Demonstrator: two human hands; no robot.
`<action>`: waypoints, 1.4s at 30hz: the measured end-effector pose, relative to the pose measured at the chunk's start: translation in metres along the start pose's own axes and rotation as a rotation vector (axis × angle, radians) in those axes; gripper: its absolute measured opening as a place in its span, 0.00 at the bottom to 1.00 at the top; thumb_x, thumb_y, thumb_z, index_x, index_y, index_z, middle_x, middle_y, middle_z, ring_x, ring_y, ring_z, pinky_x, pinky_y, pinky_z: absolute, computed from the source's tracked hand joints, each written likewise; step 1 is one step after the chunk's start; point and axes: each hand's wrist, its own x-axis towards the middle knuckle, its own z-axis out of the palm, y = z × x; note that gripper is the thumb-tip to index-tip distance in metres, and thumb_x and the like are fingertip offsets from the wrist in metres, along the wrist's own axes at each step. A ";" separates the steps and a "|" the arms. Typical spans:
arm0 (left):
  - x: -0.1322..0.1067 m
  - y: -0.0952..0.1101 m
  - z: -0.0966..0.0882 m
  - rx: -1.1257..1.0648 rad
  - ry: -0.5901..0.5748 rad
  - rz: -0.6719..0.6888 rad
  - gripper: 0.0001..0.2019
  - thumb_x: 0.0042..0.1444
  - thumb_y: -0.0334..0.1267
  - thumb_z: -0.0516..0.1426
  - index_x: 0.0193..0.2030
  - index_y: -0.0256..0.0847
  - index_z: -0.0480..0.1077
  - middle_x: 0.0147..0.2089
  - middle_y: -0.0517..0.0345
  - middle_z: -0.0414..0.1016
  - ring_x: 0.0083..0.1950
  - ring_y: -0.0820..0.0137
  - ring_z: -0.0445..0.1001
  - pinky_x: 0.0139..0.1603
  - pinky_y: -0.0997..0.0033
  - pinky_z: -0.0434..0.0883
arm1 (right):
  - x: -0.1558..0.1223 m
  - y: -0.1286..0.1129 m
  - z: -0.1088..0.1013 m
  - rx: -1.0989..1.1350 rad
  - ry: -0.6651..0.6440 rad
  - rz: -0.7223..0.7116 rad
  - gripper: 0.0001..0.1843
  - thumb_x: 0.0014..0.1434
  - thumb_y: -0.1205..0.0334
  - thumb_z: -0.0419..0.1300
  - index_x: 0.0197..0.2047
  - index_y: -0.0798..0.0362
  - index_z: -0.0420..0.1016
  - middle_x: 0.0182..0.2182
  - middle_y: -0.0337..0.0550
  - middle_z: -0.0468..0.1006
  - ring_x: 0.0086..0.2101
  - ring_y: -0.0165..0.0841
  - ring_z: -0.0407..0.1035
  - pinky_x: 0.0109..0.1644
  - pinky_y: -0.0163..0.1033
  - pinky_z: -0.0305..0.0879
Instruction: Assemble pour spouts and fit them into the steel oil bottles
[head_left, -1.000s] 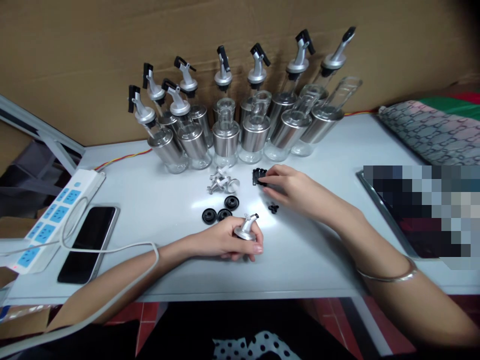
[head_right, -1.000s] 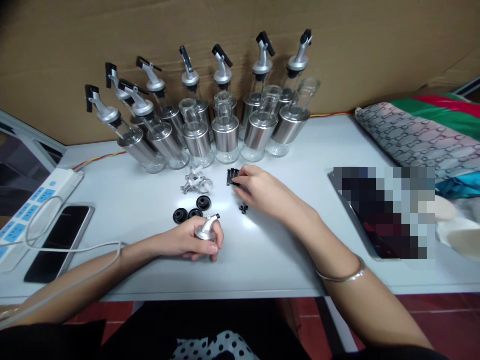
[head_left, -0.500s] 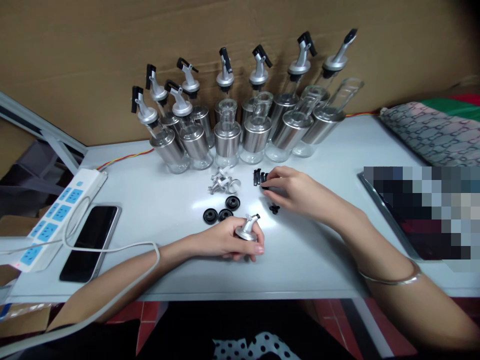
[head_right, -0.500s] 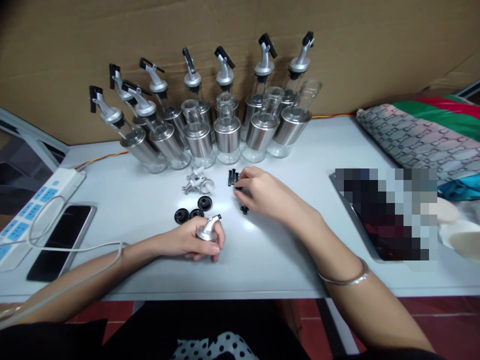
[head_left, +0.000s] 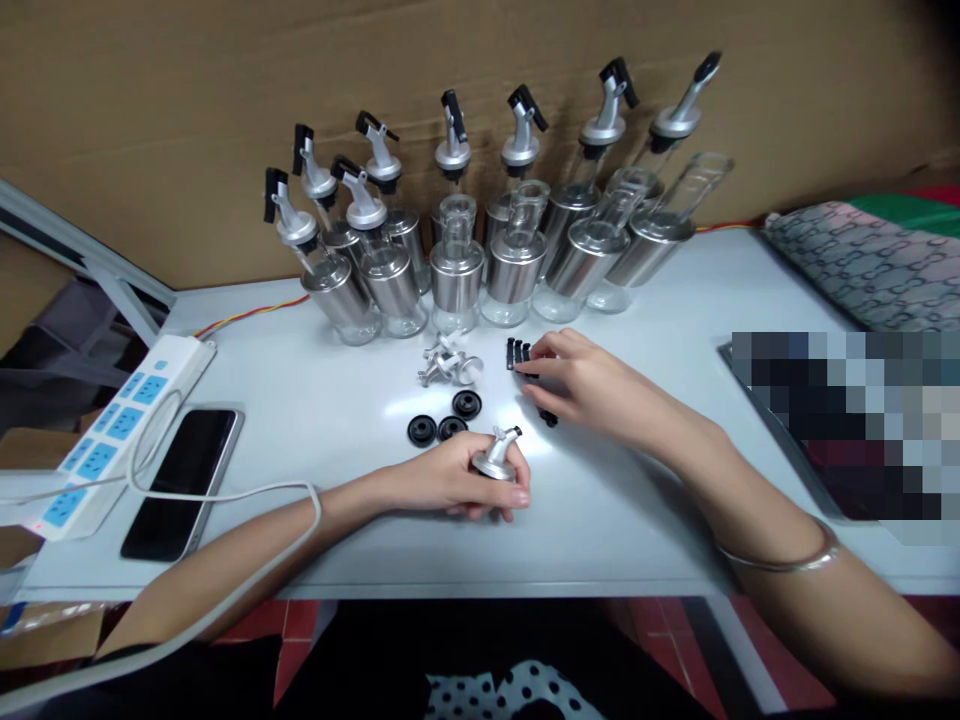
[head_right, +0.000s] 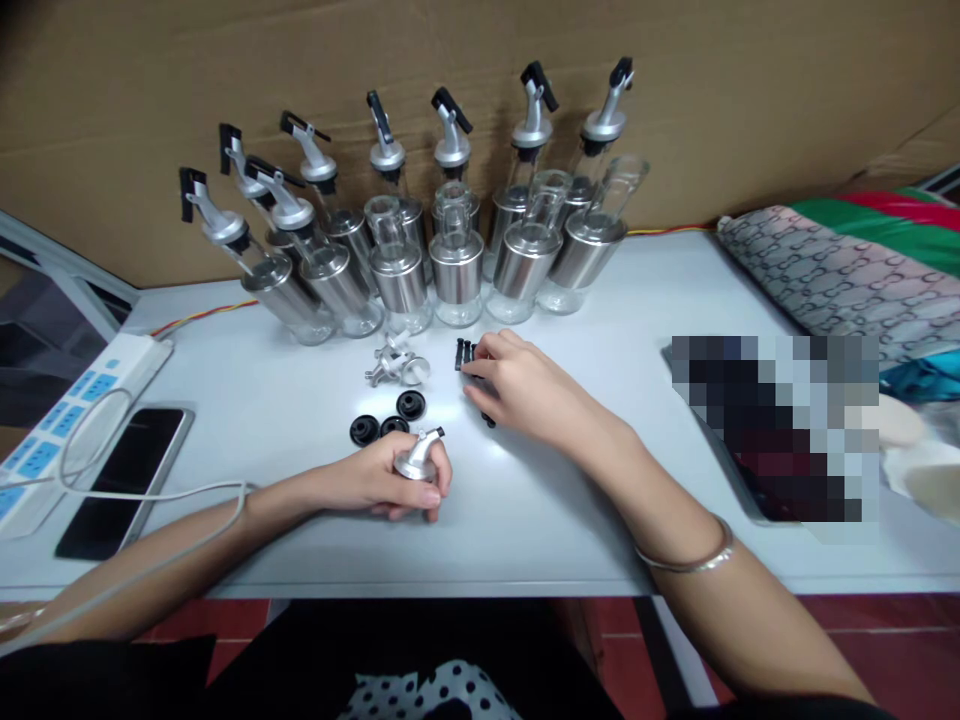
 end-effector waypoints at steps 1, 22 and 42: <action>0.000 0.000 0.000 -0.001 0.001 -0.001 0.16 0.51 0.47 0.63 0.34 0.35 0.67 0.26 0.62 0.72 0.17 0.84 0.59 0.12 0.84 0.53 | 0.000 0.000 0.001 -0.007 0.007 -0.002 0.16 0.61 0.62 0.55 0.46 0.61 0.78 0.36 0.54 0.71 0.39 0.43 0.66 0.44 0.47 0.66; 0.001 0.002 0.000 0.009 0.003 0.006 0.14 0.51 0.45 0.62 0.33 0.35 0.67 0.25 0.62 0.72 0.17 0.83 0.59 0.12 0.84 0.53 | 0.001 -0.011 -0.022 0.447 -0.097 0.092 0.14 0.62 0.60 0.54 0.43 0.56 0.78 0.39 0.49 0.76 0.37 0.35 0.70 0.43 0.41 0.66; 0.005 0.000 -0.001 -0.058 -0.038 0.036 0.19 0.52 0.51 0.62 0.33 0.37 0.63 0.20 0.67 0.68 0.15 0.83 0.60 0.16 0.82 0.58 | 0.002 -0.034 -0.026 0.756 -0.315 0.016 0.14 0.67 0.58 0.49 0.31 0.55 0.68 0.27 0.37 0.70 0.27 0.27 0.62 0.33 0.32 0.57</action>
